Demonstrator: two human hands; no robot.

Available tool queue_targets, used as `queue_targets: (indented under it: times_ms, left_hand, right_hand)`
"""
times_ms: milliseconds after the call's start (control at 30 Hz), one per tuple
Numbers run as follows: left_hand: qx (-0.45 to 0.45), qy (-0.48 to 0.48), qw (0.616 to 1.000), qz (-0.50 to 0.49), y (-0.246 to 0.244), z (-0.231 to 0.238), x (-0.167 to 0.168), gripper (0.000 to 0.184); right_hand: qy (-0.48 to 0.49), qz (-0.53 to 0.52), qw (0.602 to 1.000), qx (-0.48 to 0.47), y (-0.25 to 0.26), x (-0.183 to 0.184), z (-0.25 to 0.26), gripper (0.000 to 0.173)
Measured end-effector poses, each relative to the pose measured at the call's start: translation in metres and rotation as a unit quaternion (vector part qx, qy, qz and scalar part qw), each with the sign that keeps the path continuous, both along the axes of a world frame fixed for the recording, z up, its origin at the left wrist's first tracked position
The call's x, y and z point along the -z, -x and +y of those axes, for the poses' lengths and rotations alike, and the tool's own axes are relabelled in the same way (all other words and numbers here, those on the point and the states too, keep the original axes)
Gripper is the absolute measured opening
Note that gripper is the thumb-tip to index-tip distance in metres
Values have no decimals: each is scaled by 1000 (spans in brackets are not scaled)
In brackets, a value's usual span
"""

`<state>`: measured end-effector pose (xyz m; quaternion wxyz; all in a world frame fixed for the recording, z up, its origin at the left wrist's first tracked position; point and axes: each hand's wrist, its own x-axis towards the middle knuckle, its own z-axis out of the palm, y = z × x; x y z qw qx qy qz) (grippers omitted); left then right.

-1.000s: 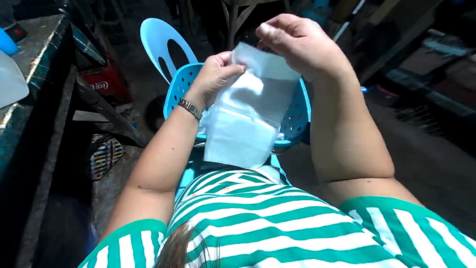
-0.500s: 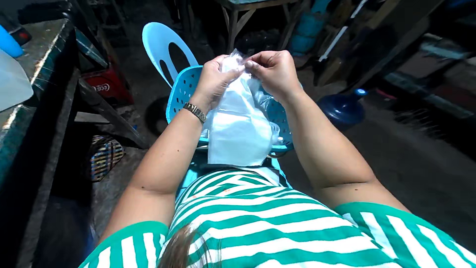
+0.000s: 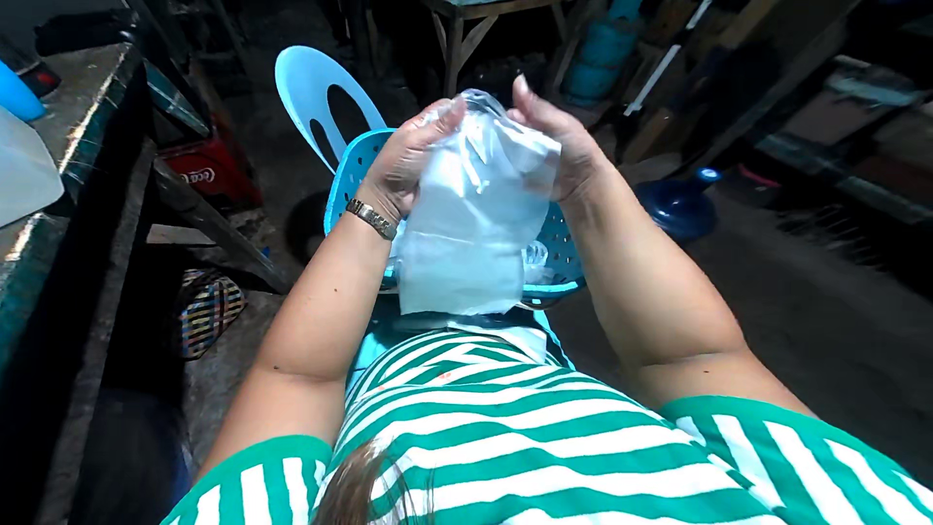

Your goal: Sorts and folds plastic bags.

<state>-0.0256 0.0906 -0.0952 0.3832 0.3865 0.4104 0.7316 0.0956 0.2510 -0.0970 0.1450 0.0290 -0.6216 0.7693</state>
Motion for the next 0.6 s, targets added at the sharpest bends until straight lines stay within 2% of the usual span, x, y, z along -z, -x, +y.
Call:
queue_targets:
  times_ms: [33, 100, 200, 267, 333, 400, 433, 533, 600]
  left_hand:
    - [0, -24, 999, -35, 2, 0, 0, 26]
    - [-22, -39, 997, -67, 3, -4, -4, 35]
    - [-4, -19, 1000, -14, 3, -10, -2, 30]
    - [55, 12, 997, 52, 2, -11, -1, 22]
    - [94, 42, 991, 84, 1, -11, -2, 16]
    - [81, 28, 994, 60, 0, -11, -1, 26]
    - [68, 11, 997, 35, 1, -11, -1, 30]
    - [49, -23, 998, -20, 7, -9, 0, 41]
    - [60, -46, 997, -16, 9, -11, 1, 45]
  right_hand:
    - [-28, 18, 999, -33, -3, 3, 0, 29]
    - [-35, 56, 998, -9, -5, 4, -5, 22]
    - [41, 91, 990, 97, -1, -5, -7, 33]
    - [83, 85, 990, 72, 4, -4, -1, 42]
    - [53, 33, 996, 61, 3, -4, -5, 46]
    - [22, -13, 999, 30, 2, -2, -12, 48]
    - [0, -5, 1000, -22, 1, 4, -8, 44]
    - [-35, 96, 986, -132, 0, 14, -1, 13]
    - [-2, 138, 981, -133, 2, 14, 2, 13]
